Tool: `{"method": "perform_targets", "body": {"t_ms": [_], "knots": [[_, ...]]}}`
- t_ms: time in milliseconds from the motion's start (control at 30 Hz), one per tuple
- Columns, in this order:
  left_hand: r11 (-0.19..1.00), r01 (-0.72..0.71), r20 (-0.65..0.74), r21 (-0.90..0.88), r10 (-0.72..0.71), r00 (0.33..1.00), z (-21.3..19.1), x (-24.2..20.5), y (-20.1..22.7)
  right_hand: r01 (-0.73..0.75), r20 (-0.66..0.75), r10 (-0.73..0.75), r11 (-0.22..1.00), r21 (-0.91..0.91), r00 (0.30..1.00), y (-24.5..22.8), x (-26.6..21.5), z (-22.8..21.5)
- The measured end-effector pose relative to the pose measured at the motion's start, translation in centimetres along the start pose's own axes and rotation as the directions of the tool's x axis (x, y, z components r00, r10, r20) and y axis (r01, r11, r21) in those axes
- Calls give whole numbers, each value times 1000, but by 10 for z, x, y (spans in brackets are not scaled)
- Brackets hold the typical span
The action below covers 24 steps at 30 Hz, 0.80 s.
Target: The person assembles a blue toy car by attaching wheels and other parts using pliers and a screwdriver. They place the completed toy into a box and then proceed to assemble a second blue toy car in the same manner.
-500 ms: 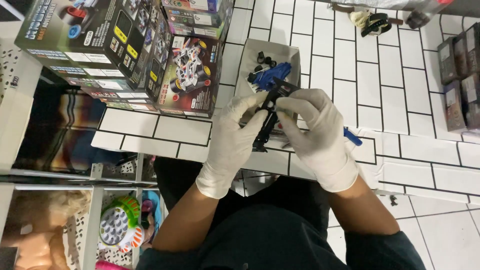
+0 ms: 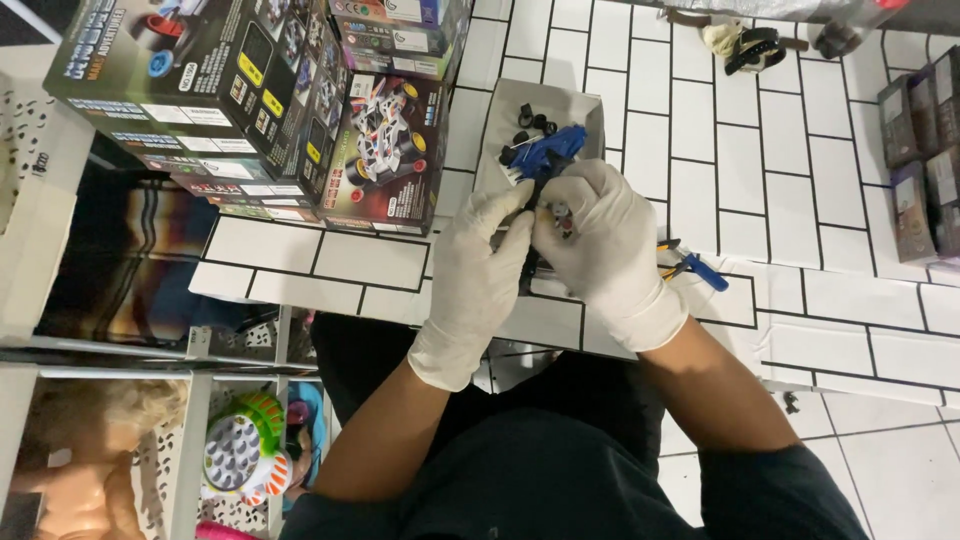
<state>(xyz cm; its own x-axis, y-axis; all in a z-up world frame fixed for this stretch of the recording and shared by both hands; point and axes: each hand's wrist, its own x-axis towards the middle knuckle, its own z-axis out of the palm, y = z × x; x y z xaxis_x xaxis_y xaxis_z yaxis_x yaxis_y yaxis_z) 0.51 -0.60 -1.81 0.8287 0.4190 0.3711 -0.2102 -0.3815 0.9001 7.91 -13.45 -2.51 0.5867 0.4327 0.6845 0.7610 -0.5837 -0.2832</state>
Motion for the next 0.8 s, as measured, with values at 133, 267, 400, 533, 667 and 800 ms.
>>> {"method": "perform_targets", "body": {"t_ms": [133, 267, 400, 533, 667, 800], "knots": [[999, 13, -14, 47, -12, 1000, 14, 11, -22, -42, 3, 42, 993, 108, 999, 20, 0, 19], [977, 57, 14, 207, -62, 998, 14, 34, -50, -277, 57, 281, 857, 435, 958, 34, 5, 26], [899, 113, 87, 422, -164, 983, 20, 63, -106, -552, 296, 517, 460, 696, 803, 61, 4, 35], [664, 0, 173, 748, -196, 965, 10, 67, -97, -699, 417, 584, 422, 578, 697, 60, 8, 19], [682, -200, 233, 703, 45, 971, 13, 54, -43, -746, 454, 615, 378, 549, 645, 48, 14, 5], [965, 54, 409, 257, -159, 899, 38, 39, -18, -761, 466, 643, 300, 576, 607, 26, 16, -18]]}}
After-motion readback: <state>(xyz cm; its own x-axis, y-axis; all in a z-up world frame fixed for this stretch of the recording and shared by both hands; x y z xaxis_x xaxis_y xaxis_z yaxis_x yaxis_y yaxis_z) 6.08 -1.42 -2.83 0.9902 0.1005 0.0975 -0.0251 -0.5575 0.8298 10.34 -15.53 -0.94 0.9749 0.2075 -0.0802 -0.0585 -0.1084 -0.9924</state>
